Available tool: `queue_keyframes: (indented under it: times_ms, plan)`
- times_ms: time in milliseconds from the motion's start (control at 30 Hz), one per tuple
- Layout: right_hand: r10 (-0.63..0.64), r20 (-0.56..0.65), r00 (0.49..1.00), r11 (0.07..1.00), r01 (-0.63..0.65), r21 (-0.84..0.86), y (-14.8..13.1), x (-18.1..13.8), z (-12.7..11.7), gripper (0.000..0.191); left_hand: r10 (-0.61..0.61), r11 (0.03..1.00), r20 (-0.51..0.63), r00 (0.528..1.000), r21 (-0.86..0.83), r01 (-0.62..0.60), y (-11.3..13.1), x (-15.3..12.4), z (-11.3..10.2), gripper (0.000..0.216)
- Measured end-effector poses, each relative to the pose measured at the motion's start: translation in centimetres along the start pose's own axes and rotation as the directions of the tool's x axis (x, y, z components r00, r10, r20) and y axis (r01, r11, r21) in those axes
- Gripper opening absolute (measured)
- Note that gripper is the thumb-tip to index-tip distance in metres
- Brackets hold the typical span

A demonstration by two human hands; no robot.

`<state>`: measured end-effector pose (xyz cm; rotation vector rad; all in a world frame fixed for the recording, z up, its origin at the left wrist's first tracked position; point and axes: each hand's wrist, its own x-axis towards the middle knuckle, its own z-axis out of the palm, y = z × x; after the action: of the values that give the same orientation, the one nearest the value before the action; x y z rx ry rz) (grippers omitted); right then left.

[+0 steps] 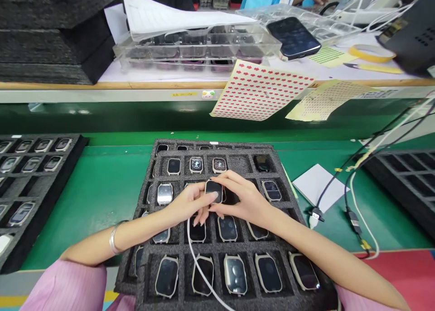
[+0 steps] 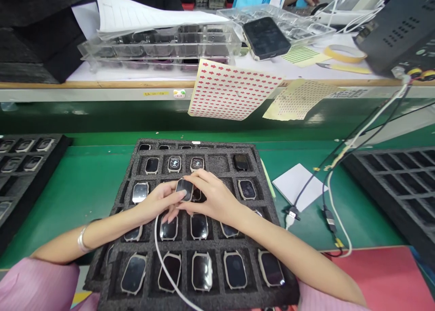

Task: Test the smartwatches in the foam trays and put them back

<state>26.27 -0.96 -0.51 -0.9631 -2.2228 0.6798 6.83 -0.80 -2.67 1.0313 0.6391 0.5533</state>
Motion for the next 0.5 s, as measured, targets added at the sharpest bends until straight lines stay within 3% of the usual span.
queue_keyframes:
  times_ms: [333,500]
  plan:
    - [0.202,-0.002,0.979,0.955,-0.196,0.223,0.28,0.68,0.29,0.042,-0.146,0.939,0.083,0.986,-0.302,0.165,0.11,0.75,-0.51,0.035]
    - [0.214,0.041,0.976,0.931,-0.217,0.294,0.0,0.74,-0.09,0.034,-0.121,0.929,0.118,0.986,-0.337,0.154,0.0,0.56,-0.39,0.032]
